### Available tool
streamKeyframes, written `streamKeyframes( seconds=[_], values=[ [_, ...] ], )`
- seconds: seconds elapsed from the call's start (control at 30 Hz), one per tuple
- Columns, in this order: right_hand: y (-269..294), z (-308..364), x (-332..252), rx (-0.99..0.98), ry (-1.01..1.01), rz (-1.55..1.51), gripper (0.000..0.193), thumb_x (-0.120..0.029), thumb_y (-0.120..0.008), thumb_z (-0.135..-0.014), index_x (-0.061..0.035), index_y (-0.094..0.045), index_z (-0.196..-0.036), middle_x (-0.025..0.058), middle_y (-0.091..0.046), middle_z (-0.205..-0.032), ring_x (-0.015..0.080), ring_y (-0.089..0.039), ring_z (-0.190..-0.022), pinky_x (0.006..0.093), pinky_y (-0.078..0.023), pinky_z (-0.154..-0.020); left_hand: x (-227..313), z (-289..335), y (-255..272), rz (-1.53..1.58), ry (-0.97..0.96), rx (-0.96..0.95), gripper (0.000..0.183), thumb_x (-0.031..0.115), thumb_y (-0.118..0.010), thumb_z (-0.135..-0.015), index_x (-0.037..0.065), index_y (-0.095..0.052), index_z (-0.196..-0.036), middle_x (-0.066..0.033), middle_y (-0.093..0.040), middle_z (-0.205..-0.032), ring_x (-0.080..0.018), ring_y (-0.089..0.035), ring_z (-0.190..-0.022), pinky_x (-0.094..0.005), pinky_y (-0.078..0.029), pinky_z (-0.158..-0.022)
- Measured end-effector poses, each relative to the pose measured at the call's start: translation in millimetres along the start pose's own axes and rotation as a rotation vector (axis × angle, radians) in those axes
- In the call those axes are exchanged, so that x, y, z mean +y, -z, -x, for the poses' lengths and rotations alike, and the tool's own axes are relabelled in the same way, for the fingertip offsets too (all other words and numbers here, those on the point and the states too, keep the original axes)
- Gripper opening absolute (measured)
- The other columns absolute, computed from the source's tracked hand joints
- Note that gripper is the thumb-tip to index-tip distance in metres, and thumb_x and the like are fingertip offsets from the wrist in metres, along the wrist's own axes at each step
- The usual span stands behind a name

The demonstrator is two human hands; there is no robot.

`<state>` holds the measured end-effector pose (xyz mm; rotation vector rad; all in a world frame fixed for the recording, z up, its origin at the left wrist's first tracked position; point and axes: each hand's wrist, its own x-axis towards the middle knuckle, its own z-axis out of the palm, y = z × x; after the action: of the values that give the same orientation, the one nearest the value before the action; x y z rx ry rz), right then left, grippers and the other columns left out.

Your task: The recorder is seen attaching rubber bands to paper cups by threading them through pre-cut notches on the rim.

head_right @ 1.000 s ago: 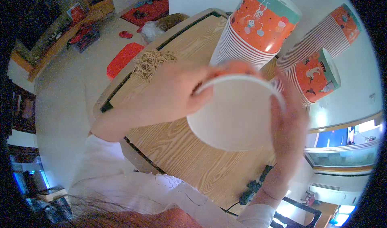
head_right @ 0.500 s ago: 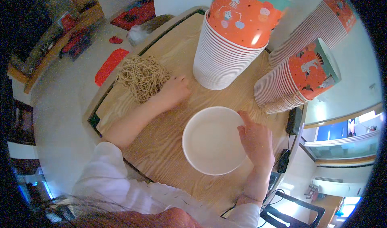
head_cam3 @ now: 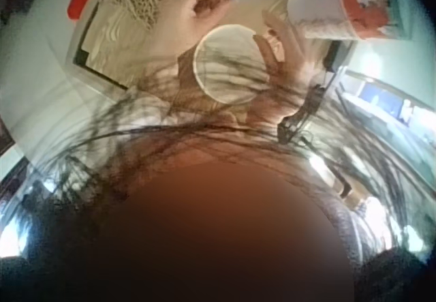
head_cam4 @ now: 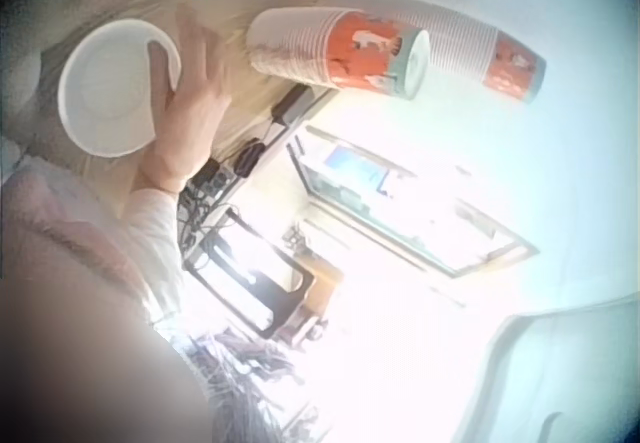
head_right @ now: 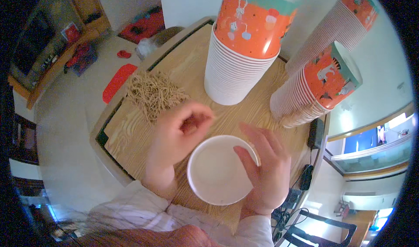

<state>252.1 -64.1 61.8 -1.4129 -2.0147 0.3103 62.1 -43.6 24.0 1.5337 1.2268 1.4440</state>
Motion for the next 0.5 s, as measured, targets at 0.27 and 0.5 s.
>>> streamKeyframes(
  seconds=[0.27,0.5],
  values=[
    [-22.3,-0.4,12.8,0.123,0.128,-0.161,0.044,-0.001,-0.078,-0.064,-0.0038,-0.068,-0.107,0.0122,-0.067,-0.093,0.027,-0.066,-0.086,0.0355,-0.053,-0.074,1.2,-1.3,-12.5,-0.168,-0.165,-0.352,0.013,0.011,-0.069,-0.082,0.007,-0.063,-0.093,-0.0075,-0.064,-0.082,-0.0207,-0.064,-0.071,-0.0324,-0.05,-0.061],
    [-19.1,-4.8,18.1,0.199,0.015,-0.204,0.019,0.012,-0.073,-0.063,0.0007,-0.067,-0.077,0.0107,-0.065,-0.075,0.0216,-0.065,-0.07,0.0304,-0.05,-0.062,-2.4,-10.3,-22.8,-0.097,-0.208,-0.353,0.012,0.012,-0.068,-0.082,0.007,-0.063,-0.092,-0.0077,-0.064,-0.083,-0.022,-0.064,-0.073,-0.0334,-0.05,-0.063]
  ],
)
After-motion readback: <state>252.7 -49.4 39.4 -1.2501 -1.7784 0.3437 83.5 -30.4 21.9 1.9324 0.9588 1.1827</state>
